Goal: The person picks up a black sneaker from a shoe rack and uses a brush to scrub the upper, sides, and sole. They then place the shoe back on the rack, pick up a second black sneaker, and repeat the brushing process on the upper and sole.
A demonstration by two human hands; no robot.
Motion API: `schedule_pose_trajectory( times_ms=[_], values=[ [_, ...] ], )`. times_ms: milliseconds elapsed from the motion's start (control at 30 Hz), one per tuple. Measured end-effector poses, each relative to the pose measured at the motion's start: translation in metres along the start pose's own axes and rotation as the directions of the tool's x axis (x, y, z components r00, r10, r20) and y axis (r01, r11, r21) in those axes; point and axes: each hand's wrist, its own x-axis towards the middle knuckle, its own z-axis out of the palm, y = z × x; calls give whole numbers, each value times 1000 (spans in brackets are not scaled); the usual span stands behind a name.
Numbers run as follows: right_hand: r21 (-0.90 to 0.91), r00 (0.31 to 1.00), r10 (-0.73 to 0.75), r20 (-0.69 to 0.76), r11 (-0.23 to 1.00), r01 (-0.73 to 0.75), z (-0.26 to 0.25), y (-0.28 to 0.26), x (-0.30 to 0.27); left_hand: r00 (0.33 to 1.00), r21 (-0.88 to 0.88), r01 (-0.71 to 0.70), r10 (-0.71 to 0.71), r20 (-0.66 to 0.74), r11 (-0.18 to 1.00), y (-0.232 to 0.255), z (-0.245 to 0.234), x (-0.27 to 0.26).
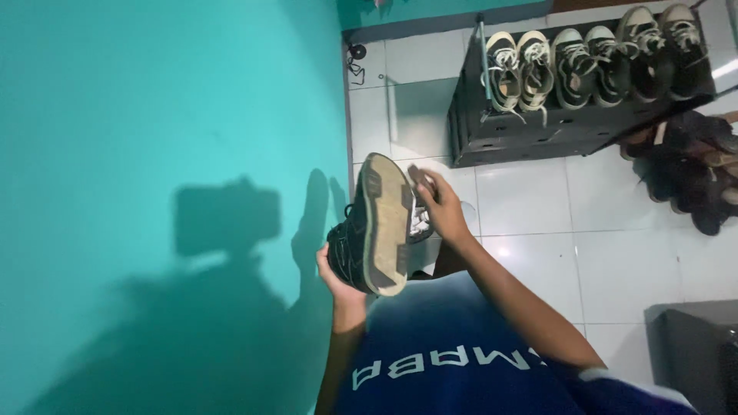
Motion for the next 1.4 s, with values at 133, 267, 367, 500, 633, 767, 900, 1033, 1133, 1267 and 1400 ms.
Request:
schedule_pose_trajectory(
  times_ms=[133, 267, 367, 500, 633, 767, 900, 1033, 1133, 1267, 1400],
  values=[
    [126, 998, 4, 64, 992, -12, 14, 5, -28, 999, -74, -51, 50, -19, 996, 1, -3, 4],
    [4, 922, -369, 115, 929, 371, 12, -45, -42, 997, -42, -74, 74, -17, 996, 5, -3, 10],
    [-182, 784, -572, 241, 767, 616, 16, -73, -45, 999, -30, -36, 36, 26, 999, 20, -6, 6],
    [-397, 834, -546, 81, 750, 529, 21, -58, -19, 980, -22, 58, -52, 190, 998, 33, 4, -4],
    [-352, 923, -381, -59, 873, 338, 4, -31, 1, 985, 26, 68, -71, 154, 997, 37, 18, -15],
    [-24, 948, -302, -97, 953, 301, -1, -39, -17, 975, -31, 144, -136, 176, 989, 28, 31, -21],
    [-167, 885, -463, -48, 878, 449, -10, -61, -23, 977, 43, 182, -186, 109, 982, 30, 19, -13],
    [-246, 928, -365, -66, 908, 340, -17, -66, -6, 958, 103, 249, -261, 116, 963, 38, 3, 2],
    [49, 987, -109, -114, 992, 115, -22, -59, 3, 962, 150, 251, -264, 72, 956, 41, -4, 9],
    [89, 964, -220, -152, 968, 235, -27, -59, -12, 960, 208, 245, -267, 87, 947, 39, -10, 14],
    [-33, 927, -364, -90, 931, 363, -26, -58, -10, 944, 235, 248, -289, 160, 940, 37, -12, 13]
  ],
)
